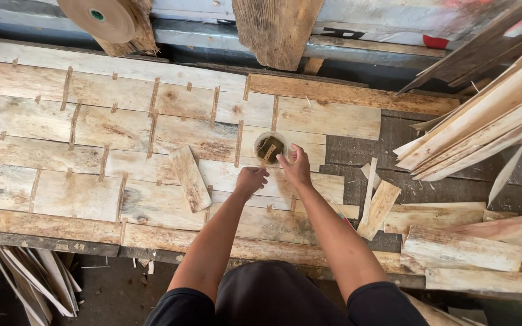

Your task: Manually piece together and glue thin sheets of bark or wood strips to form a mosaic pattern panel, using a utility knife for trimming.

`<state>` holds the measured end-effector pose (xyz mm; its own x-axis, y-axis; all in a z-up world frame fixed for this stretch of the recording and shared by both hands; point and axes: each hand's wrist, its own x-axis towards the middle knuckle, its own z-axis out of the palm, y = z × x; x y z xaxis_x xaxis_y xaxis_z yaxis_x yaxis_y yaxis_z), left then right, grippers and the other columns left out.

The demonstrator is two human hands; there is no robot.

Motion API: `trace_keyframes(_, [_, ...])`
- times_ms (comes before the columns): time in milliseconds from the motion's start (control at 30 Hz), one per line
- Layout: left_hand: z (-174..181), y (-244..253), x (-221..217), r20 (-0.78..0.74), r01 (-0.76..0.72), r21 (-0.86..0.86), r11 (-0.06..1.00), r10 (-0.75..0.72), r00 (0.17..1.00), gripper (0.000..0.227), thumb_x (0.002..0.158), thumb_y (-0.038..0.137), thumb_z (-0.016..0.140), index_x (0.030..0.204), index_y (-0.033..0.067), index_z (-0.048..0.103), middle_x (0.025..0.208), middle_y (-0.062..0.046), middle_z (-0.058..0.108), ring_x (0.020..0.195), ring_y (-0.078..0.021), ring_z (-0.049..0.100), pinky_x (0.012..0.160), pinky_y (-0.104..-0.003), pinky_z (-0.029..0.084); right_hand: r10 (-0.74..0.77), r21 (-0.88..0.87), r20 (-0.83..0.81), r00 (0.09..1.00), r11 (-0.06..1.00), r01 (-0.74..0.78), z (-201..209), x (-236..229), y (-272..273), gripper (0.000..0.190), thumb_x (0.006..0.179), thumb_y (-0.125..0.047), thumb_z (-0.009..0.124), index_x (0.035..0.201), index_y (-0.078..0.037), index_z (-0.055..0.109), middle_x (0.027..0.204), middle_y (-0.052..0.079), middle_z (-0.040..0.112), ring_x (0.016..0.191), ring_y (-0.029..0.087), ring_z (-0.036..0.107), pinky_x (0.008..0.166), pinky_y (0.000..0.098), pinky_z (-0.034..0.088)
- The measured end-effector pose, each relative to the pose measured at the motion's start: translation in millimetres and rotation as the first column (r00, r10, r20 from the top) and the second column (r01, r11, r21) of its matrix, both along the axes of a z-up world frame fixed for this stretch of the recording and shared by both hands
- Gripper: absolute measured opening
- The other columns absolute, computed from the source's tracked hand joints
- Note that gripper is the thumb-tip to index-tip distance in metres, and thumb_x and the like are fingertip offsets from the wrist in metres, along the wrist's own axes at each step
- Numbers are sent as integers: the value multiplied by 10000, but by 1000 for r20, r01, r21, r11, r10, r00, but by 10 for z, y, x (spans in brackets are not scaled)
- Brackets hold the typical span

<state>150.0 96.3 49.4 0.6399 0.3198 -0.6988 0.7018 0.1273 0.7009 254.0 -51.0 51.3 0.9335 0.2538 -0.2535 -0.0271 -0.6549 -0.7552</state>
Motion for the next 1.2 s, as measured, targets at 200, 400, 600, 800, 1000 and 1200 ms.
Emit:
trace_keyframes(200, [-97,23,166,-75,-36,-21,999,34,997,345,929,297,651,905,-15,798,733,-88,744,635,-161,695,621,-316,582,128,-105,-104,986,985,-139,-154,251,229,1068,749,-469,910,1540,-53,324,1357,215,515,1204,314,593,983,412,552])
trace_keyframes(400, [79,16,257,-130,-18,54,998,25,991,350,924,320,641,901,13,807,720,-88,712,625,-180,671,626,-334,562,122,-255,-198,973,952,-172,-58,298,401,1229,656,-443,981,1571,-118,227,1368,224,473,1172,347,616,929,419,579])
trace_keyframes(600, [105,47,301,-191,49,74,996,-34,981,344,931,334,620,895,48,807,741,-83,697,634,-169,666,635,-344,550,29,-269,-287,958,957,-109,39,326,510,1251,618,-405,990,1555,-148,201,1350,239,472,1140,364,648,877,407,620])
trace_keyframes(800, [128,76,361,-244,49,73,996,-30,969,326,924,322,605,882,69,807,755,-82,722,634,-162,666,628,-343,548,-37,-279,-305,952,959,-52,-166,360,536,1246,612,-405,1001,1543,-165,209,1360,246,461,1151,381,643,906,415,608])
trace_keyframes(1000, [141,88,396,-257,30,68,997,-11,966,321,929,326,621,877,66,800,768,-78,728,629,-161,656,619,-346,552,-37,-232,-279,960,972,-29,-71,327,517,1284,587,-424,1017,1539,-158,198,1352,251,457,1166,381,631,927,405,600])
trace_keyframes(1200, [54,99,345,-271,66,13,998,-60,961,283,958,277,605,958,76,804,754,-66,696,647,-136,637,658,-332,562,-79,-235,-269,960,972,14,-73,312,562,1136,631,-391,992,1478,-129,282,1317,230,481,1123,350,653,874,388,623])
